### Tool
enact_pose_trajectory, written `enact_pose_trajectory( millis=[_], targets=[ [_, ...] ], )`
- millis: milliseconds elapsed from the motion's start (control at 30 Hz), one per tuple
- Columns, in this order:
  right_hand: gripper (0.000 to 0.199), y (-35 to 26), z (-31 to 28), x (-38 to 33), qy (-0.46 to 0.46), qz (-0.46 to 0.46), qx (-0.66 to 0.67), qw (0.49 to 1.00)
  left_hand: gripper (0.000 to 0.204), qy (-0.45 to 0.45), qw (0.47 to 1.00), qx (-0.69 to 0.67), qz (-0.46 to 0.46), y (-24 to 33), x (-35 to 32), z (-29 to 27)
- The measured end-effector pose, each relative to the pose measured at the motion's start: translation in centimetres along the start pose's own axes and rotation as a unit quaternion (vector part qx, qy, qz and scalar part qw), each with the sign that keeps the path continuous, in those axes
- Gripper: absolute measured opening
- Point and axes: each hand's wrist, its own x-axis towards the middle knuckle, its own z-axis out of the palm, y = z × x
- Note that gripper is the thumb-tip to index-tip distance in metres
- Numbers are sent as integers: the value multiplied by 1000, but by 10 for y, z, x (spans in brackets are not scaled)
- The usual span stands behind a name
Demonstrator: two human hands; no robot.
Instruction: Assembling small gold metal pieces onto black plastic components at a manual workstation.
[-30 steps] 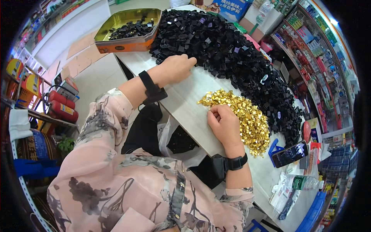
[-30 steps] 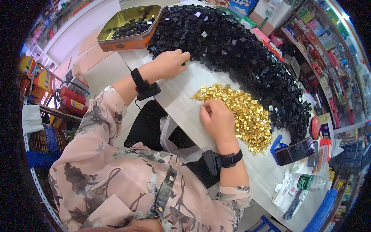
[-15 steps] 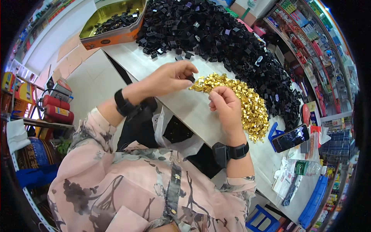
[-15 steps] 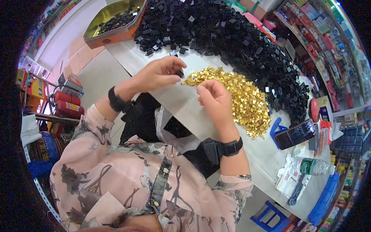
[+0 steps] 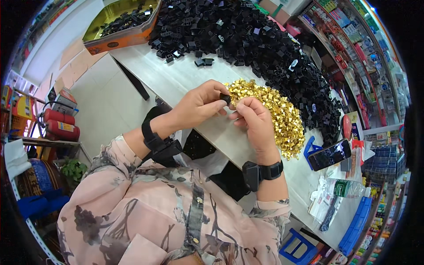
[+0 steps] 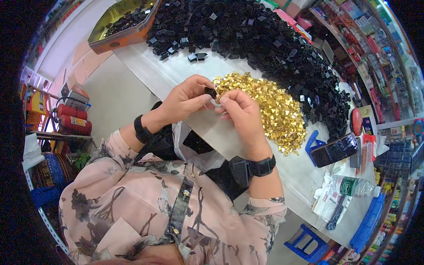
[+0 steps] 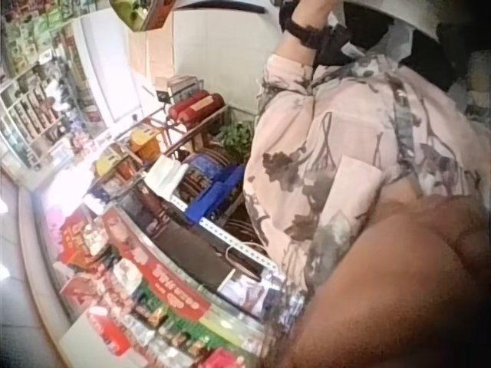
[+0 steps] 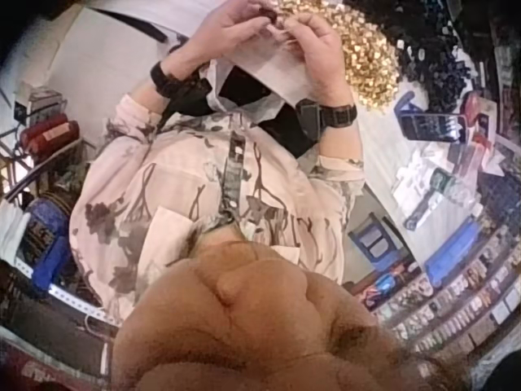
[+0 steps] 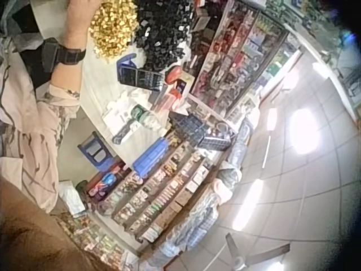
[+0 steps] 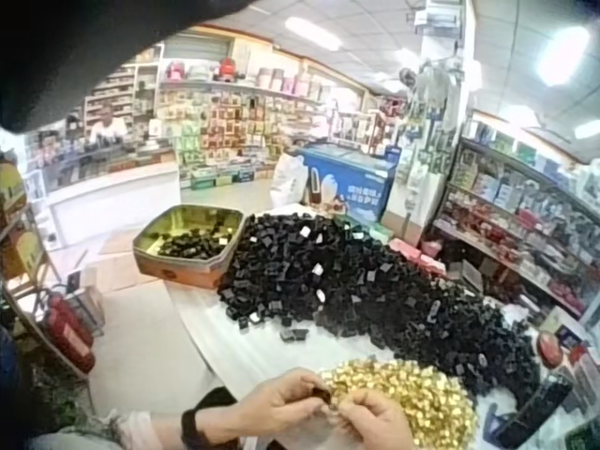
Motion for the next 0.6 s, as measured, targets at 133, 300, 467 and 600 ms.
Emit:
enact_pose_trajectory(
  millis=[133,300,467,600],
  targets=[
    [11,1,-3,0,4,17,8,1000,24,25,999,-25,5,3,-2,3],
    [12,3,-5,2,-24,26,-2,999,24,8,972,229,57,2,-1,2],
    [13,5,-2,5,-29,32,-46,998,25,14,964,246,101,-3,-2,1],
    [15,2,2,4,-11,37,-76,996,25,17,935,324,141,-3,-5,-3]
  ],
)
